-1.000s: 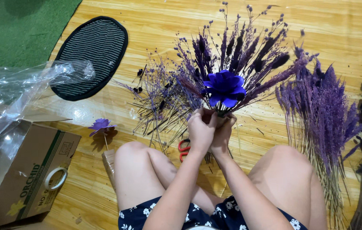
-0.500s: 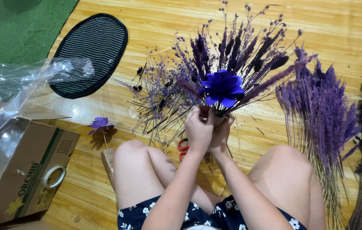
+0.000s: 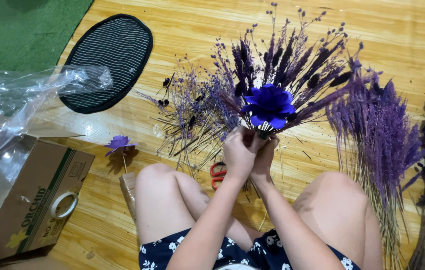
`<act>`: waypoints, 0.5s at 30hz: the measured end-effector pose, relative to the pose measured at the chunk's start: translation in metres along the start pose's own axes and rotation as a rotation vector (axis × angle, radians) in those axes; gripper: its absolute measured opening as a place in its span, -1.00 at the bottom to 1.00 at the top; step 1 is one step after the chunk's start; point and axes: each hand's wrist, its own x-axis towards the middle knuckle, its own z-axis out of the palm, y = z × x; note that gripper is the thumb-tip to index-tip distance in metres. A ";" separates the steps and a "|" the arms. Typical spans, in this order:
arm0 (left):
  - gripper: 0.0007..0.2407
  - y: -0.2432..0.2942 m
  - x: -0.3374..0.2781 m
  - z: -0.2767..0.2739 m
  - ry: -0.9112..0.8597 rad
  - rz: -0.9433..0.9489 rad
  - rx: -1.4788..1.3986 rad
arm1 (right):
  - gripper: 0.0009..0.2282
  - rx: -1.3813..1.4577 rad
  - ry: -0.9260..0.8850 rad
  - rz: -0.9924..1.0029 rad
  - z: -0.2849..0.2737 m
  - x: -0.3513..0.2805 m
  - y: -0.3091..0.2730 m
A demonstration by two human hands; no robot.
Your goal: The person trims dried flower stems using shears and arranges them into a bouquet held in a cardboard vase.
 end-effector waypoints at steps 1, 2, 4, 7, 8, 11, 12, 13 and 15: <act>-0.89 -0.003 -0.002 0.002 0.003 -0.002 0.000 | -0.69 -0.003 -0.002 0.001 0.007 -0.010 -0.004; -0.88 -0.007 -0.004 0.005 0.000 -0.004 0.003 | -0.68 -0.068 0.004 -0.018 0.014 -0.019 -0.007; -0.87 -0.012 -0.005 0.010 -0.002 -0.009 0.004 | -0.65 -0.136 0.011 -0.038 0.025 -0.039 -0.014; -0.89 -0.022 -0.008 0.015 0.007 0.011 0.004 | -0.65 -0.495 -0.002 -0.239 0.046 -0.083 -0.034; -0.90 -0.027 -0.011 0.018 -0.014 0.032 -0.010 | -0.66 -0.793 0.015 -0.379 0.060 -0.105 -0.049; -0.89 -0.030 -0.013 0.002 -0.106 0.040 0.011 | -0.44 -1.197 0.096 -0.477 0.072 -0.120 -0.077; -0.88 -0.030 -0.012 -0.008 -0.180 0.037 0.045 | -0.25 -1.295 0.165 -0.439 0.072 -0.115 -0.082; -0.88 -0.052 -0.012 -0.010 -0.179 0.031 0.045 | -0.25 -1.300 0.163 -0.436 0.063 -0.100 -0.100; -0.88 -0.097 -0.015 -0.016 -0.460 0.031 0.456 | 0.02 -1.317 0.127 -0.392 0.041 -0.072 -0.132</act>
